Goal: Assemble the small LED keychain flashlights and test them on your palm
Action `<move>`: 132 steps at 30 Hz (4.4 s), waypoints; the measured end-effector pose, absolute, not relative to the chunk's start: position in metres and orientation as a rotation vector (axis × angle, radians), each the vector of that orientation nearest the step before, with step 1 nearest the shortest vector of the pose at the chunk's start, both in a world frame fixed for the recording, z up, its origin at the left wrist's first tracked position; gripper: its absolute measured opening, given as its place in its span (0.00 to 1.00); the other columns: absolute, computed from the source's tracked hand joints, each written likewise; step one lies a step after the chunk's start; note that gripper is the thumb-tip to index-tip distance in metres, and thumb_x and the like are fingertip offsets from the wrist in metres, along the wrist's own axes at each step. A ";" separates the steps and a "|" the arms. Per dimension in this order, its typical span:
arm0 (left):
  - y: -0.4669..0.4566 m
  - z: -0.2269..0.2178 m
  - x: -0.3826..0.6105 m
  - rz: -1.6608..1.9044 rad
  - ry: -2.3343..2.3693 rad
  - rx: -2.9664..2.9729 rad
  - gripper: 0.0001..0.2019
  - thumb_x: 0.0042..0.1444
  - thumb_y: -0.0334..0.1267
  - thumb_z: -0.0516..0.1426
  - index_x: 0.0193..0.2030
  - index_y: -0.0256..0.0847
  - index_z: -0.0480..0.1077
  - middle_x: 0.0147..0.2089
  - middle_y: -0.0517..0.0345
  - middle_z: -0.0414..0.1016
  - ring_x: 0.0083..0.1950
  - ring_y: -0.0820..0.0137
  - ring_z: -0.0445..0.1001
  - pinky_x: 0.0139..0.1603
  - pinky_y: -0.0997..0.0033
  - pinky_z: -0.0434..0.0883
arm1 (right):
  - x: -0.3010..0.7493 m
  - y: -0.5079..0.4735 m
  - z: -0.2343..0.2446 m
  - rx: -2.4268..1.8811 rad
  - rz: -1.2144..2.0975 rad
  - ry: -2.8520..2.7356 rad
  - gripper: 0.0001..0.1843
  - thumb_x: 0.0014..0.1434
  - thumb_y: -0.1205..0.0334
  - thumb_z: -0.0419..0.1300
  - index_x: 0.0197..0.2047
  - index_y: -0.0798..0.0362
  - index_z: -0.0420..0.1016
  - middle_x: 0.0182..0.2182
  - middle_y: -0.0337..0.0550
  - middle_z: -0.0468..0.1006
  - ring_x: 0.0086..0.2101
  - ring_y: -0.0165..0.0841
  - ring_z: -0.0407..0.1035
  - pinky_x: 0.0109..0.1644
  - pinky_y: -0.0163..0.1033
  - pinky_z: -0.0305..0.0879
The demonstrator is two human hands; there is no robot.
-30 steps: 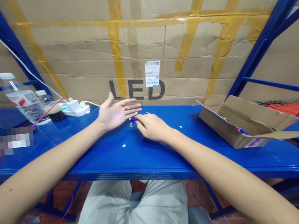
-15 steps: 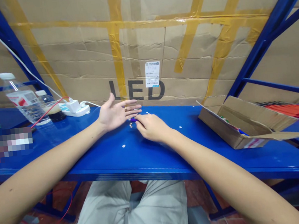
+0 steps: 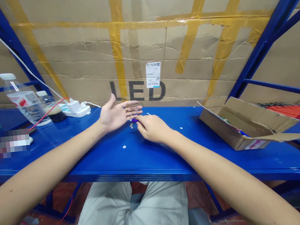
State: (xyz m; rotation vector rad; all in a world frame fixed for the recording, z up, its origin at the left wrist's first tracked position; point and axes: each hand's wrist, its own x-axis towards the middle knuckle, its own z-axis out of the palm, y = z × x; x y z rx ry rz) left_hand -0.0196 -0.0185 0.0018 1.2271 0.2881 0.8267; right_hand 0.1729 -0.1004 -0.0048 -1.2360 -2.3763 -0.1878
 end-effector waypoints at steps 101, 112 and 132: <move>-0.018 0.000 -0.020 0.799 0.269 1.230 0.43 0.62 0.70 0.41 0.57 0.30 0.73 0.58 0.31 0.76 0.60 0.48 0.75 0.63 0.48 0.65 | 0.174 -0.102 -0.001 -1.304 -0.283 -2.311 0.14 0.68 0.63 0.52 0.42 0.57 0.79 0.39 0.52 0.84 0.35 0.39 0.75 0.39 0.39 0.60; -0.020 0.001 -0.020 0.789 0.276 1.247 0.43 0.62 0.70 0.41 0.59 0.29 0.71 0.58 0.32 0.76 0.59 0.50 0.75 0.63 0.50 0.66 | 0.174 -0.101 -0.002 -1.287 -0.284 -2.271 0.14 0.66 0.63 0.53 0.44 0.56 0.80 0.38 0.51 0.84 0.34 0.39 0.75 0.38 0.38 0.59; -0.024 0.003 -0.019 0.811 0.350 1.381 0.41 0.59 0.71 0.46 0.56 0.33 0.73 0.58 0.34 0.76 0.60 0.51 0.75 0.57 0.53 0.71 | 0.176 -0.099 -0.002 -1.284 -0.267 -2.265 0.15 0.66 0.63 0.53 0.43 0.57 0.81 0.38 0.52 0.84 0.36 0.40 0.75 0.39 0.40 0.60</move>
